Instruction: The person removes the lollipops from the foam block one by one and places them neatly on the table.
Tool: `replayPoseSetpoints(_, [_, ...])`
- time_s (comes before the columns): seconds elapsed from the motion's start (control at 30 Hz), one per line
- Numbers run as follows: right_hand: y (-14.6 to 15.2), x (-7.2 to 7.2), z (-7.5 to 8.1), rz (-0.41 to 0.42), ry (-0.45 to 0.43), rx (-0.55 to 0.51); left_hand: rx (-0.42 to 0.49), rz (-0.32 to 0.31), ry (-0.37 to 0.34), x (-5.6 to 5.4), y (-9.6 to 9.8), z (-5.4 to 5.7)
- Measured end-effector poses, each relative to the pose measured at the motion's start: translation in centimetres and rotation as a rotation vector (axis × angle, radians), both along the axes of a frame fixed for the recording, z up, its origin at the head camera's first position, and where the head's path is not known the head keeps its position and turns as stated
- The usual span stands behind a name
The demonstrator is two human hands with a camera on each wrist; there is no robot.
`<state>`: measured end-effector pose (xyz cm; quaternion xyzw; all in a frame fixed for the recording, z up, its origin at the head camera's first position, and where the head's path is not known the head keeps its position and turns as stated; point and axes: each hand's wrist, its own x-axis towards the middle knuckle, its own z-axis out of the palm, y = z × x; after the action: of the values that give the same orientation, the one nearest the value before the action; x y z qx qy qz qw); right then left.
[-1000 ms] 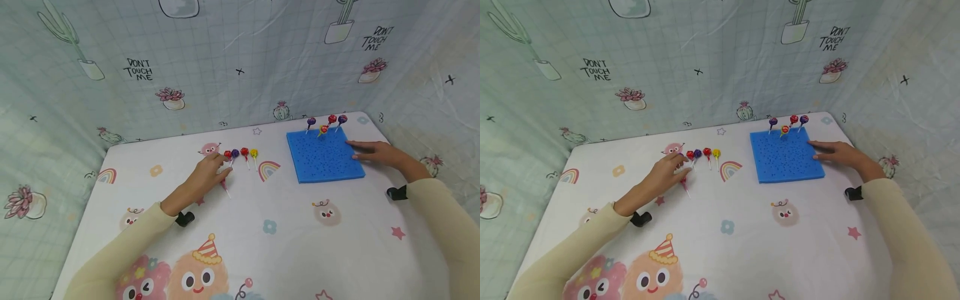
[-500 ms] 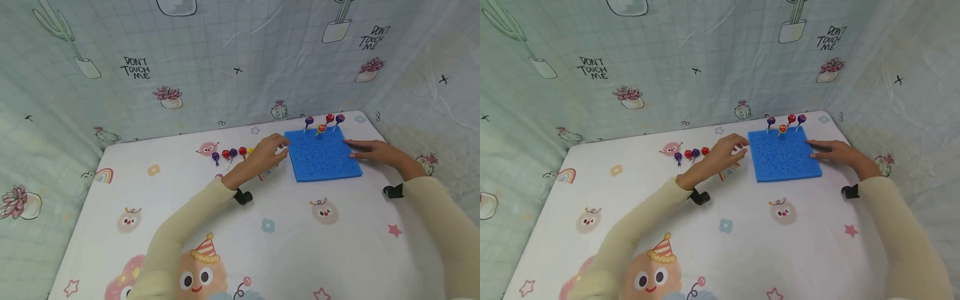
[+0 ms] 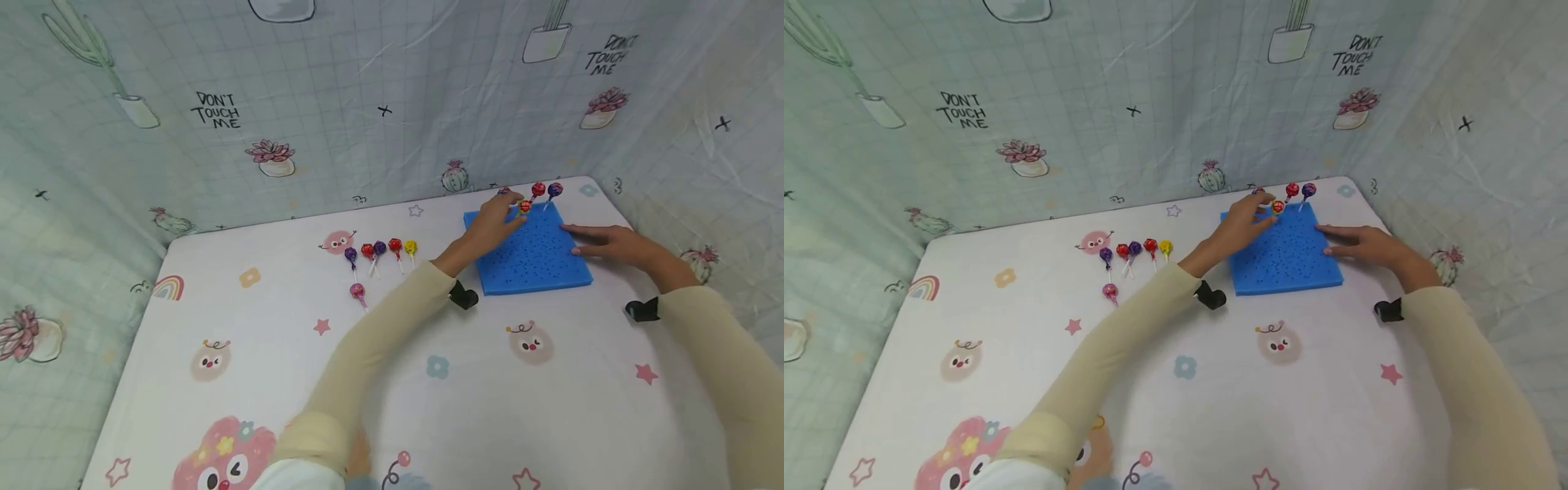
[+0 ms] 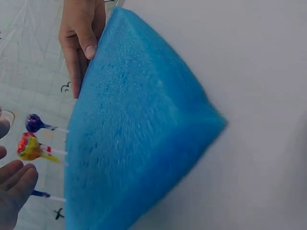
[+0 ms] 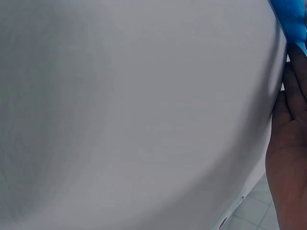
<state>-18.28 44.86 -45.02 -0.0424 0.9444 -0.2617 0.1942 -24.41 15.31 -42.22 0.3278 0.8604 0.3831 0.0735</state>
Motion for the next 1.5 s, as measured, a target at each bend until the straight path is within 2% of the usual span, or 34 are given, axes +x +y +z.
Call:
replayPoseSetpoints(0.3, [-0.1,0.1,-0.1,0.014,0.016,-0.032,0.083,0.066,-0.017,-1.0,1.8,-1.1])
replayPoseSetpoints(0.63, [0.0,0.1,-0.4,-0.007,0.012,-0.026,0.157,0.087,0.069,-1.4,2.8,-2.0])
replayPoseSetpoints(0.93, [-0.2,0.1,0.3,-0.010,0.002,0.002,0.199,0.062,0.105,-1.4,2.8,-1.1])
replayPoseSetpoints(1.13, [-0.3,0.0,0.0,-0.011,-0.004,0.002,0.216,0.037,0.084,-1.1,2.6,0.5])
replayPoseSetpoints(1.3, [0.0,0.1,0.0,-0.011,0.006,-0.003,0.224,0.037,0.092,-0.7,2.3,1.6])
replayPoseSetpoints(1.5, [0.3,0.0,-0.1,-0.003,0.007,0.006,0.280,0.024,0.093,-0.2,0.7,1.8])
